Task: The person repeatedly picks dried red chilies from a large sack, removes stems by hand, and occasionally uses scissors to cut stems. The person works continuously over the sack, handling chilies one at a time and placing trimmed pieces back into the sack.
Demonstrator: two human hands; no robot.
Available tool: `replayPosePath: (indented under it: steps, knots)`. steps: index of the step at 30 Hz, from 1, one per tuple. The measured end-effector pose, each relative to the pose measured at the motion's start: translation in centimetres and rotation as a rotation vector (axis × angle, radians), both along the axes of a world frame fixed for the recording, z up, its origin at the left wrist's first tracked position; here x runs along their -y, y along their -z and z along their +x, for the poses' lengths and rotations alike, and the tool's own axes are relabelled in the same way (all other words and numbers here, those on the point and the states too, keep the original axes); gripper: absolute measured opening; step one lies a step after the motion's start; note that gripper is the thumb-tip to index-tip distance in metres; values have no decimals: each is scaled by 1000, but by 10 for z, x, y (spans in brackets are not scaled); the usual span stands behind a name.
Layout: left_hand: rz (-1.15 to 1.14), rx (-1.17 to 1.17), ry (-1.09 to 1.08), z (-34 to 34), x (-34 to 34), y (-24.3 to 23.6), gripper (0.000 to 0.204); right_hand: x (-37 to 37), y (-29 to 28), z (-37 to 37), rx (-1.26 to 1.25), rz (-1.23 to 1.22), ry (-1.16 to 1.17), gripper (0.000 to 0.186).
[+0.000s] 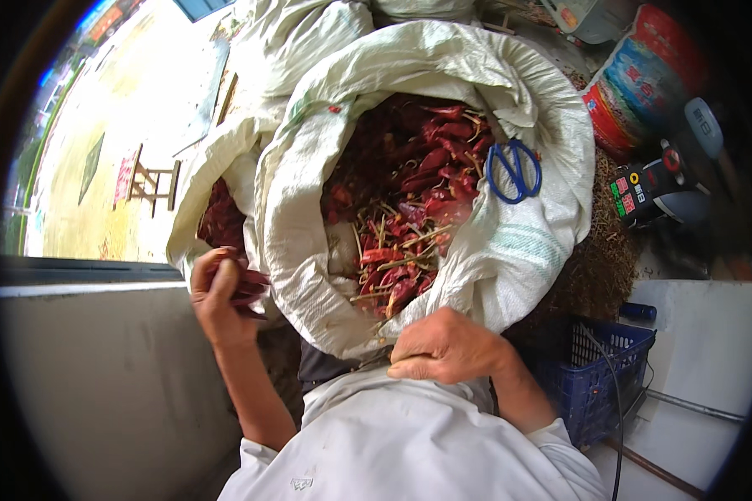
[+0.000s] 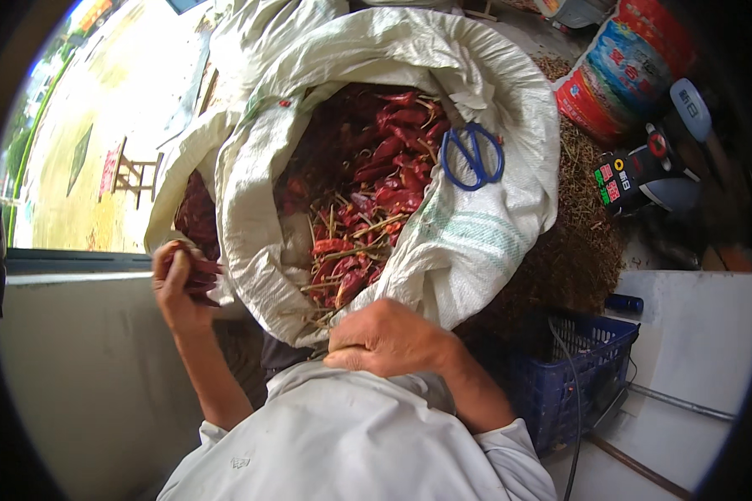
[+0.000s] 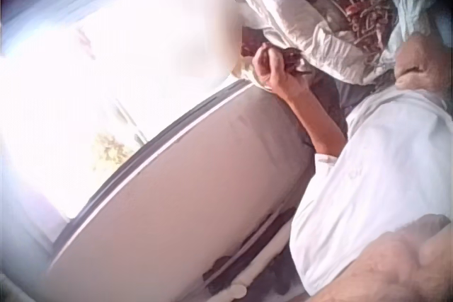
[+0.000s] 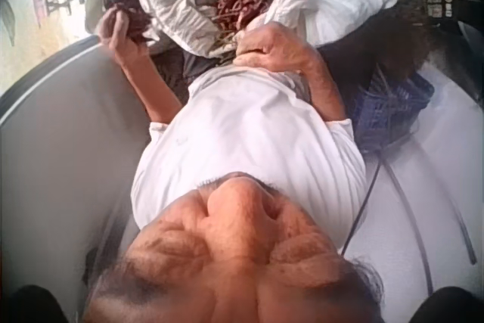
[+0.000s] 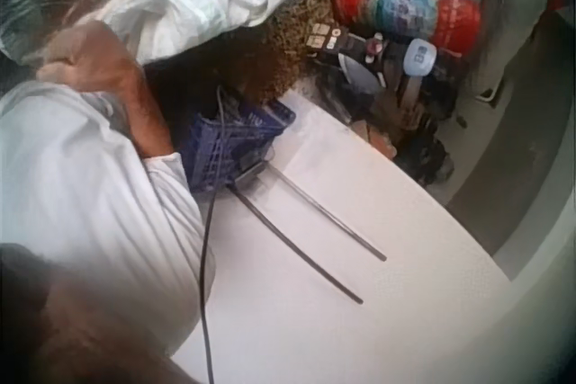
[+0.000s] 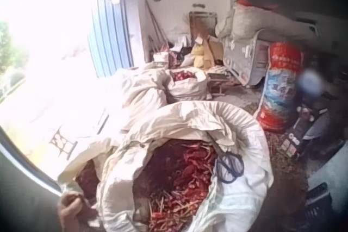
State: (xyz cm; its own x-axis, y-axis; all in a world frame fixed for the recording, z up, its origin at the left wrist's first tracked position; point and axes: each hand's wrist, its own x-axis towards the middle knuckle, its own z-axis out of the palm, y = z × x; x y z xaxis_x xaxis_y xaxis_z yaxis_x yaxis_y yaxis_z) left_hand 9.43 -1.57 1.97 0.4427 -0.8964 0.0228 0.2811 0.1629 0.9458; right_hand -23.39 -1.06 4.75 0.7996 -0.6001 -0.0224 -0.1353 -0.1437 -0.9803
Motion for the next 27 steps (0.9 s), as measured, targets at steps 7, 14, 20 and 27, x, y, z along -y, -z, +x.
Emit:
replayPosePath:
  steps: [7, 14, 20, 27]
  knots:
    - [228, 959, -264, 83, 71, 32, 44, -11, 23, -3, -74, 102, 56, 20]
    - [86, 809, 390, -75, 108, -22, 35, -21, 71, -5, -209, -36, 122, 20]
    - [-172, 1389, 617, -156, 205, 39, 72, -13, 77, 0, -118, 46, 166, 19]
    - [110, 1406, 901, -179, 282, 58, 59, -15, 85, -5, -98, 96, 194, 23]
